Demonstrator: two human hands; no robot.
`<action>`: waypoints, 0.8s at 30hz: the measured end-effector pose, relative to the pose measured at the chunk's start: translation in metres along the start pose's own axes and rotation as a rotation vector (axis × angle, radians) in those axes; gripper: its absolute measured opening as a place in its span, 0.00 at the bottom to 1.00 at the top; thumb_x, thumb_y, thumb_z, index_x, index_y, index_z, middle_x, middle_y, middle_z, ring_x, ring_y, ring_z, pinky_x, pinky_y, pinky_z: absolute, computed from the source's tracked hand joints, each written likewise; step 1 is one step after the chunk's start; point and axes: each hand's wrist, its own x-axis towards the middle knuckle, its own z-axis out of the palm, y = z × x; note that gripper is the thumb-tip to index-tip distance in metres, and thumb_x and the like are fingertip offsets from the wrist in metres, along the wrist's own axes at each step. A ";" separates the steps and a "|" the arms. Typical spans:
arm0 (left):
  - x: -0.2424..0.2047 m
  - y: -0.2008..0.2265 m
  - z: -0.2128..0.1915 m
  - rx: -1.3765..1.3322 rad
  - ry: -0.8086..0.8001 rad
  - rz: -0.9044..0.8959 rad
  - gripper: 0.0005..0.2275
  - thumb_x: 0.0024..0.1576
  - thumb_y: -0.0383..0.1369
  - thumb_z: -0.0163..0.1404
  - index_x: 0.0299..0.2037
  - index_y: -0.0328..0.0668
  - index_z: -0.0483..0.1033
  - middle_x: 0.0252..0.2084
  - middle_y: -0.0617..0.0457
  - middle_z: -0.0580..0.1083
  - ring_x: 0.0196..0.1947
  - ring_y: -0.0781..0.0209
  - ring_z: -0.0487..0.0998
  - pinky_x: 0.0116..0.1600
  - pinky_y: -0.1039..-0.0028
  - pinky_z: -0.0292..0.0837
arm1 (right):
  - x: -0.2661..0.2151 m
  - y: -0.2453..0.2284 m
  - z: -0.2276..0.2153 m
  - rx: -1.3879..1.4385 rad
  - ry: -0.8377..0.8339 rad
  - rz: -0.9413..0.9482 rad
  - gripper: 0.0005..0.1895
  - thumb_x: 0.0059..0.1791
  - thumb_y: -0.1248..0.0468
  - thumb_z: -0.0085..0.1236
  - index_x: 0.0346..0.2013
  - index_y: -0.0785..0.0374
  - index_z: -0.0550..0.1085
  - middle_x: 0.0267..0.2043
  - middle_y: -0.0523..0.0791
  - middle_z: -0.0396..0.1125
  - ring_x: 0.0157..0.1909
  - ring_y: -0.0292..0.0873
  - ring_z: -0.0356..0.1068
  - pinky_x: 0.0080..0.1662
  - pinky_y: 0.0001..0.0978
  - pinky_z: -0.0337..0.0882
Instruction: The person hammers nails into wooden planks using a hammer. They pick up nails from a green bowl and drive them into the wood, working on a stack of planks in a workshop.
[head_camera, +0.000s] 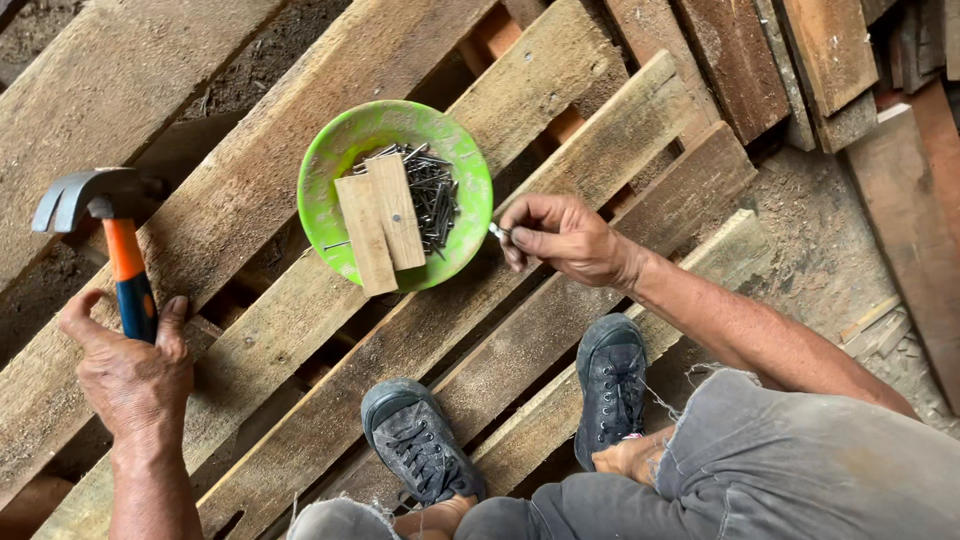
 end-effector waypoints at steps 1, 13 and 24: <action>-0.001 -0.001 0.001 0.003 0.001 0.008 0.30 0.73 0.44 0.67 0.72 0.42 0.58 0.39 0.22 0.79 0.38 0.13 0.79 0.46 0.38 0.70 | -0.007 -0.011 0.006 0.003 0.004 -0.007 0.08 0.59 0.71 0.57 0.52 0.69 0.76 0.43 0.50 0.74 0.40 0.44 0.77 0.44 0.32 0.81; -0.006 -0.002 0.011 0.021 0.065 0.047 0.28 0.74 0.44 0.65 0.72 0.44 0.60 0.40 0.21 0.79 0.40 0.13 0.78 0.47 0.41 0.68 | -0.058 -0.046 0.016 0.210 -0.286 -0.012 0.11 0.56 0.58 0.55 0.40 0.65 0.71 0.29 0.46 0.58 0.32 0.42 0.54 0.38 0.37 0.54; -0.012 -0.003 0.021 0.115 0.121 0.121 0.25 0.79 0.39 0.66 0.70 0.39 0.60 0.37 0.23 0.79 0.34 0.12 0.79 0.40 0.36 0.69 | -0.110 -0.038 -0.065 0.160 -0.124 -0.144 0.09 0.59 0.69 0.51 0.52 0.65 0.77 0.43 0.47 0.74 0.43 0.42 0.73 0.50 0.43 0.74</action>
